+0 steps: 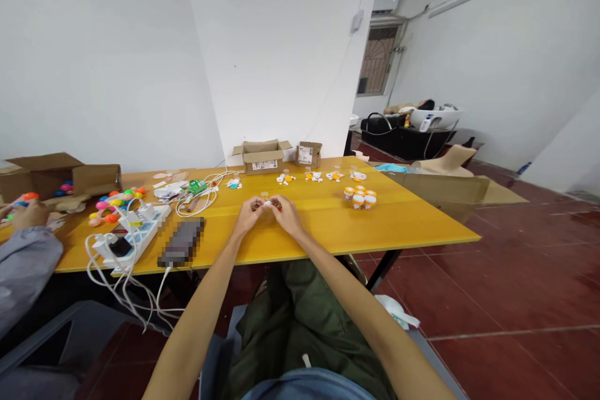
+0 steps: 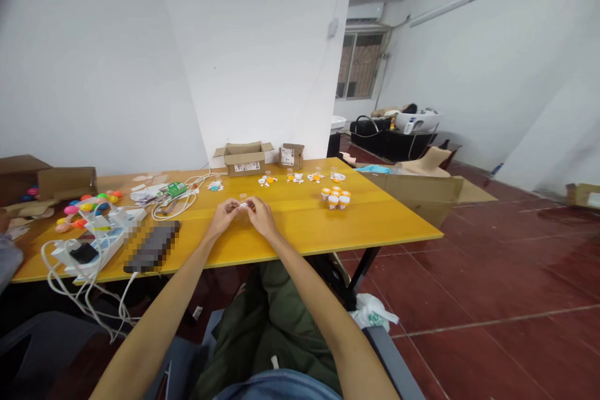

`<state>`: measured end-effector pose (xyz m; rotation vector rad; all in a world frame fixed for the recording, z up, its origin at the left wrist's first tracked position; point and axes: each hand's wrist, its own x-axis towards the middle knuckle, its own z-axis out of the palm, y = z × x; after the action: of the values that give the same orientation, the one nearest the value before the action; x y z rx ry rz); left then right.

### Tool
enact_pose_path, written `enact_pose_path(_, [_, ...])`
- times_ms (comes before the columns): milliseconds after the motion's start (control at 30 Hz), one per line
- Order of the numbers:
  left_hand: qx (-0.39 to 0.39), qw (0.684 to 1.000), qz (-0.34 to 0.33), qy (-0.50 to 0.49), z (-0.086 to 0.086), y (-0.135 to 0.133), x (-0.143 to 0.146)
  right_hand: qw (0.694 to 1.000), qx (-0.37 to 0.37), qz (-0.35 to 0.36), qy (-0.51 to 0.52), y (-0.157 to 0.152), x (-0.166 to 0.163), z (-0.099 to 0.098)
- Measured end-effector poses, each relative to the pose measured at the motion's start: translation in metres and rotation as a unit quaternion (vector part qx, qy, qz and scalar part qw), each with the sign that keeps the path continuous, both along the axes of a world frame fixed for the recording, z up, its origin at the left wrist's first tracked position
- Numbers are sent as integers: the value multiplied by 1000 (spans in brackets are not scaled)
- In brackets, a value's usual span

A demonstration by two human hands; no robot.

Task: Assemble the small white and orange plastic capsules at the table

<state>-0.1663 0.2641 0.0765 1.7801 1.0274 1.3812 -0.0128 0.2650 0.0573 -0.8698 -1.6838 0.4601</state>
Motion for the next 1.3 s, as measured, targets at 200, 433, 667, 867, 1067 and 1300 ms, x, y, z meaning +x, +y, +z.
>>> enact_pose_path(200, [-6, 1000, 4, 10, 0, -1, -1, 1000, 2, -2, 5, 2, 0, -2])
enact_pose_path(433, [-2, 1000, -3, 11, 2, -2, 0, 1000, -10, 13, 20, 2, 0, -1])
enact_pose_path(667, [2, 1000, -11, 7, 5, -5, 1, 999, -22, 16, 25, 4, 0, -1])
enact_pose_path(867, [-6, 1000, -15, 7, 4, -4, 1, 999, -25, 16, 25, 5, 0, -2])
enact_pose_path(1067, [-6, 1000, -10, 17, 3, -4, -1, 1000, -20, 12, 17, 5, 0, -2])
enact_pose_path(1300, [28, 996, 62, 53, -1, 2, -4, 999, -3, -31, 25, 4, 0, -1])
